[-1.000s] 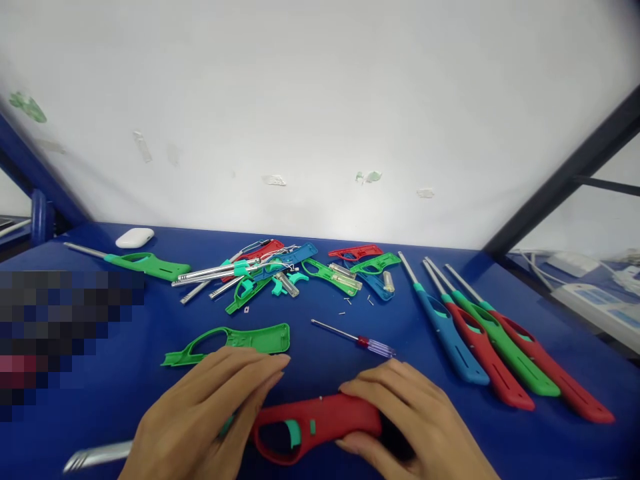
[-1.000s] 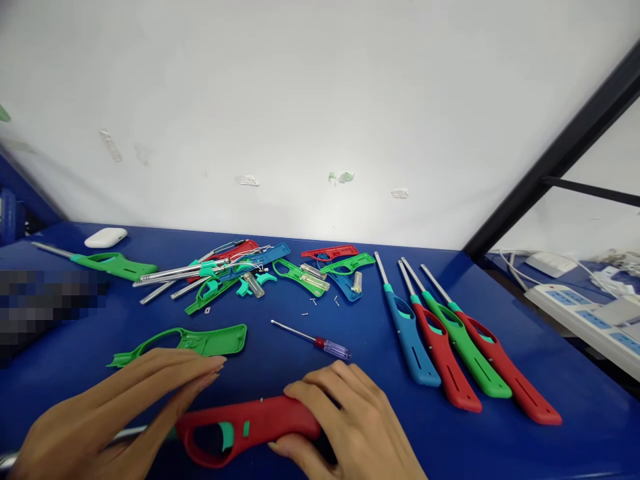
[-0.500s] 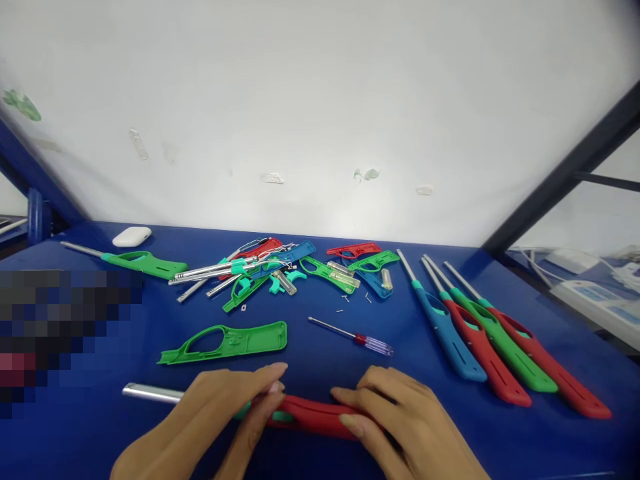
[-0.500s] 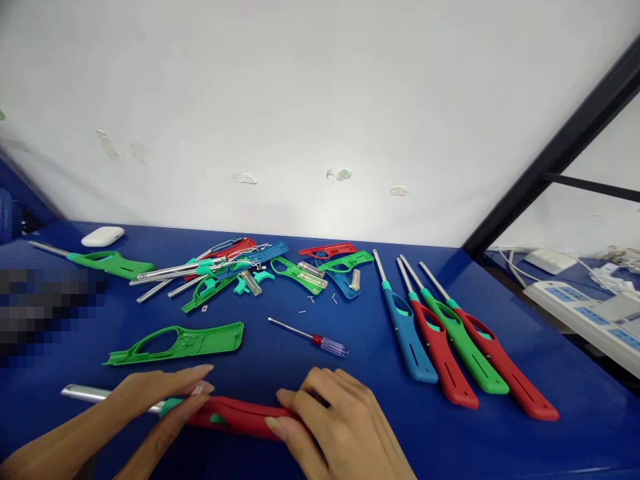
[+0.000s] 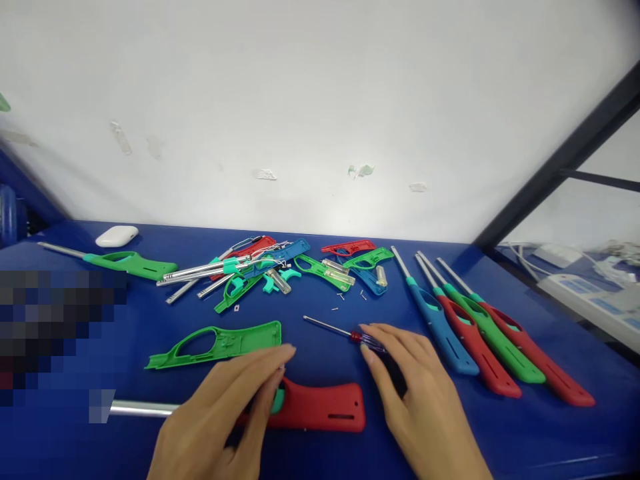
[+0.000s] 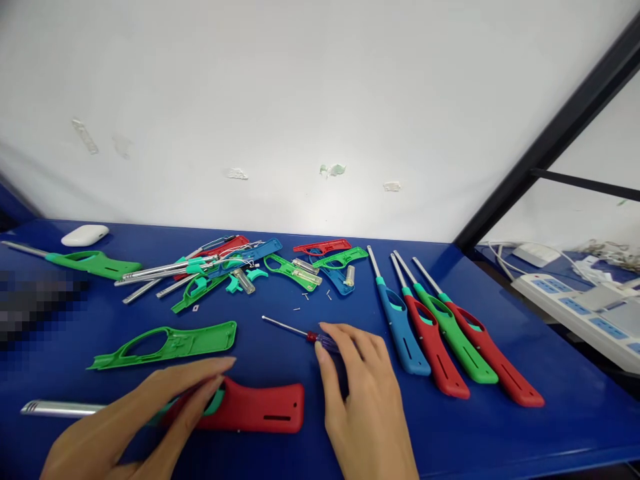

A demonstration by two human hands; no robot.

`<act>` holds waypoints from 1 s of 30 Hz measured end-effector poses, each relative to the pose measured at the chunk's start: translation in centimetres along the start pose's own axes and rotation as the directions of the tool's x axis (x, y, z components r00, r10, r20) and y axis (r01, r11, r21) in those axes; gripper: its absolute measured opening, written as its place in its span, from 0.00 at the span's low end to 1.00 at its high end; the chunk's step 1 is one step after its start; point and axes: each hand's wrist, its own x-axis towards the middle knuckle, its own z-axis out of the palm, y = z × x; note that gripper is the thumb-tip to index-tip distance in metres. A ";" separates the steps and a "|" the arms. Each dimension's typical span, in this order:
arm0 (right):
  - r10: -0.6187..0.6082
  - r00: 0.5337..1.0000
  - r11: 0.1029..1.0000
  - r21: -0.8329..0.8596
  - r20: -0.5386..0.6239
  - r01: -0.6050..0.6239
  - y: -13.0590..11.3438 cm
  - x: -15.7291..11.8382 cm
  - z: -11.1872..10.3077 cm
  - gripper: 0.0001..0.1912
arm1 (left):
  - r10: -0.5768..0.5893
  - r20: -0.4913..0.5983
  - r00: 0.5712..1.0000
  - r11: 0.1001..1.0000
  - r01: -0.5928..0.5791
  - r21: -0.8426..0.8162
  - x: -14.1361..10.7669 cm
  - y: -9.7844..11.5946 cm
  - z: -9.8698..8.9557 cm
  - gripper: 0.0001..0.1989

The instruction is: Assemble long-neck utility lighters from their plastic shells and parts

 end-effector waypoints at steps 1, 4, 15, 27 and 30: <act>0.002 1.000 1.000 -0.010 0.023 -0.002 0.3 -0.1 0.3 0.14 | 0.049 -0.001 0.999 0.999 -0.049 0.022 0.5 -0.5 -0.2 0.14; 0.007 0.996 1.000 -0.013 0.088 -0.006 0.6 -0.4 0.8 0.15 | 0.155 0.015 0.988 0.984 -0.156 0.088 1.9 -1.0 -0.3 0.18; 0.400 0.905 0.816 0.506 -0.143 -0.281 0.7 0.8 -1.8 0.13 | 0.336 0.097 0.937 0.936 -0.344 0.073 0.2 -0.3 1.7 0.16; -0.079 0.879 0.990 0.137 0.470 0.016 -1.0 9.5 -2.7 0.04 | 0.352 0.149 0.924 0.923 -0.369 0.112 0.0 -1.7 2.2 0.15; -0.037 0.856 0.998 0.068 0.516 0.002 0.4 9.9 0.4 0.07 | 0.342 0.148 0.928 0.928 -0.358 0.103 -0.1 -1.7 2.3 0.15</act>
